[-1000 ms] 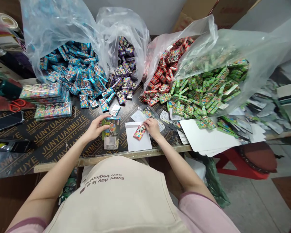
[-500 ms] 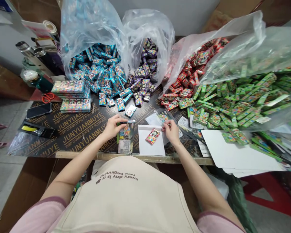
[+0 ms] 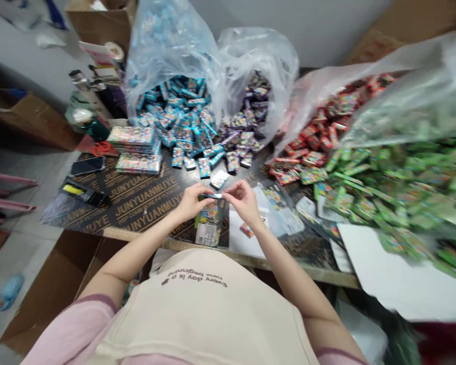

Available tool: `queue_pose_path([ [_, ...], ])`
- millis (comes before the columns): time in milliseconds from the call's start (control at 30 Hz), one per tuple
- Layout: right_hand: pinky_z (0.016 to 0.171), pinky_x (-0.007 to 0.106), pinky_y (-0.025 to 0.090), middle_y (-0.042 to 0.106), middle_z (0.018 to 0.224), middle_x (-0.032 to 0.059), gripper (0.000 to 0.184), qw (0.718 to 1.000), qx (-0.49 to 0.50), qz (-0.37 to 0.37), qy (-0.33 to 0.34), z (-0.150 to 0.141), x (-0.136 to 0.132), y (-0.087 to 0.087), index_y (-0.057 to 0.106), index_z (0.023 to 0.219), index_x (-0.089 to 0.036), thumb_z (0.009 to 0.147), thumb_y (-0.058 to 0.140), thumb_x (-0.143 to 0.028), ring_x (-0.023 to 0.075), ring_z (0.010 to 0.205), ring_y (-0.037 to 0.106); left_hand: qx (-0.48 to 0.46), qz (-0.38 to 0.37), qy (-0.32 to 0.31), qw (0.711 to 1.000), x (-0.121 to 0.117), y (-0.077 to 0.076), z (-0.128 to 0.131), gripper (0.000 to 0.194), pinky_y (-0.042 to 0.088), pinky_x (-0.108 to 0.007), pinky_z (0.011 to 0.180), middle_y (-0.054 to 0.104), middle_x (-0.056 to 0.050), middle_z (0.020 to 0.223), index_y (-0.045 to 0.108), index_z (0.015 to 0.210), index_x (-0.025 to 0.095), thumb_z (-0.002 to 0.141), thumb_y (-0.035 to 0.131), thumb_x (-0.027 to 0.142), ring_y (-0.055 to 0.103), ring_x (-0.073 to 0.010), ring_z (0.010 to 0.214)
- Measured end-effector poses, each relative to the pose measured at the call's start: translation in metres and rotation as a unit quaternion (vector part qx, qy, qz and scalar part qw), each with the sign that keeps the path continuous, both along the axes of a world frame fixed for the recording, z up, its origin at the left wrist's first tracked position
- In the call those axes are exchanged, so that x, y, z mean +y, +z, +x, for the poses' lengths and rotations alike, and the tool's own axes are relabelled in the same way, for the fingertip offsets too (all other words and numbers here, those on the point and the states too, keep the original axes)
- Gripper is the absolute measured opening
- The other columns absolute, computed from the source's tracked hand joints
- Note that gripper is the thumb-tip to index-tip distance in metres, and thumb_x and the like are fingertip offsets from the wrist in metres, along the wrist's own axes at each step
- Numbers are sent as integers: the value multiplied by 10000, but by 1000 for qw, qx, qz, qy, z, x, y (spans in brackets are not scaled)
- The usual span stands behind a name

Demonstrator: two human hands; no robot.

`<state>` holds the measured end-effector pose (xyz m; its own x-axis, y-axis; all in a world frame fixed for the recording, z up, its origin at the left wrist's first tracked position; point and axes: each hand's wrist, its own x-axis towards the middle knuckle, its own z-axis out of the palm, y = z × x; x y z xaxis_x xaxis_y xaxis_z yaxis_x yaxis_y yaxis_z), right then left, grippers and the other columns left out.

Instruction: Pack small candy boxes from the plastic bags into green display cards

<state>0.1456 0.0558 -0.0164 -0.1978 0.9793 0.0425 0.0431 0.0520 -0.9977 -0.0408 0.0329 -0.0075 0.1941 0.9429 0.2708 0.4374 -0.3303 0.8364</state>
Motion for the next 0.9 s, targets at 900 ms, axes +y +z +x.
queue_pose_path([
  [900, 753, 297, 455, 655, 929, 40, 269, 999, -40, 9, 31, 9, 25, 43, 543, 824, -228, 764, 658, -464, 187, 912, 607, 7, 25, -3, 1000, -12, -8, -10, 168, 481, -288, 775, 617, -43, 878, 708, 914, 176, 834, 585, 96, 601, -156, 833],
])
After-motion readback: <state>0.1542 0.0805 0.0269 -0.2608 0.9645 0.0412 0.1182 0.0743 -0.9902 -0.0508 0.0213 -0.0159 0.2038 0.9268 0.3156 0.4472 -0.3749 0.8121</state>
